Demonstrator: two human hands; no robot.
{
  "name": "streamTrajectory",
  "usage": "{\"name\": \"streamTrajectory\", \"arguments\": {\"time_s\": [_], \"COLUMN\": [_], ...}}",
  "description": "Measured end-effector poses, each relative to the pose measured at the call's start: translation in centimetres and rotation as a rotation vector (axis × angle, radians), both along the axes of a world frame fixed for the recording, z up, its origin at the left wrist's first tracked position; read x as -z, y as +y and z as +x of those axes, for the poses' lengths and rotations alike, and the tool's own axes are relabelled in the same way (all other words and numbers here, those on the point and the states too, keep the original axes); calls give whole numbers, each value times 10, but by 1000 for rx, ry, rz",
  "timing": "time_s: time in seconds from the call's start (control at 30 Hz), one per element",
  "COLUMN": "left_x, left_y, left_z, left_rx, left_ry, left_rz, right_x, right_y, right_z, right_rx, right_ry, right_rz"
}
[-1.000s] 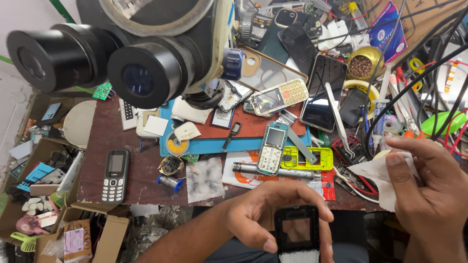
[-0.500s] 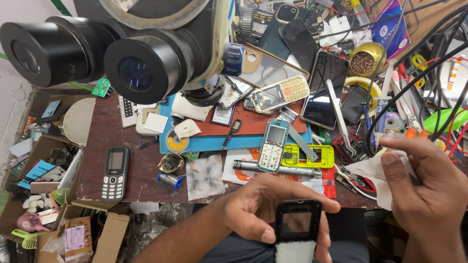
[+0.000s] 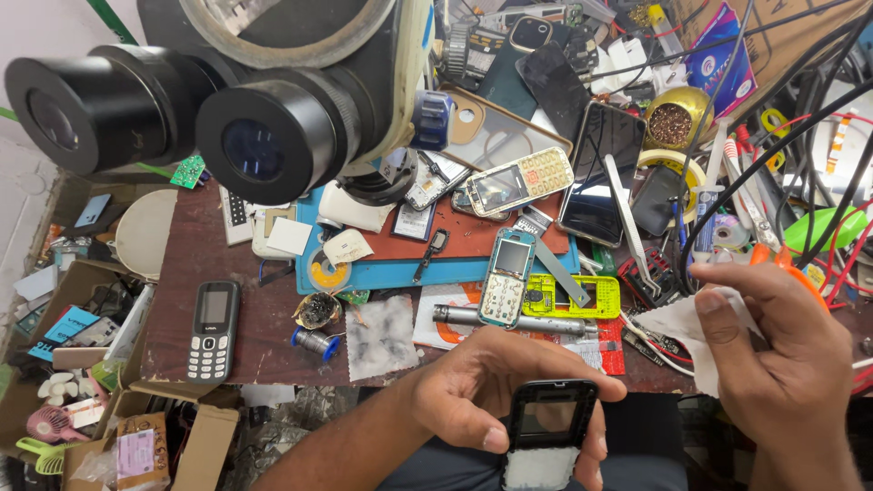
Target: The person disassembles a feature phone, removes the battery and keypad, and wipes the interior frame with a cloth. They then reassemble the phone by placing the keypad and battery back into the frame.
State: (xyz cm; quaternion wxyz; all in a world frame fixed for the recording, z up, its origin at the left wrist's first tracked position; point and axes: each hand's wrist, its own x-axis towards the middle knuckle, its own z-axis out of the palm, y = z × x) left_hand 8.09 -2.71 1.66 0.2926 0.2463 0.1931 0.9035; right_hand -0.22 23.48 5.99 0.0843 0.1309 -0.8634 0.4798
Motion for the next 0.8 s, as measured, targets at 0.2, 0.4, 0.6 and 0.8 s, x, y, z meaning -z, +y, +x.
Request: {"name": "streamTrajectory", "arguments": {"time_s": [0.2,0.4,0.6,0.8], "left_x": [1,0,-1,-5], "left_y": [0,3,6,6], "left_z": [0,0,-4,-10], "left_rx": [7,-10,-155,-257], "left_ry": [-17,-37,-82,-86], "left_rz": [18,47,85,103], "right_x": [1,-3,-5,15], "right_y": [1,-3,-2,15], "right_z": [-1,-3,4,-12], "right_rx": [-23,-28,17,43], "right_ry": [15,24,-18,-235], "right_rz": [-6,-32,15,-214]}}
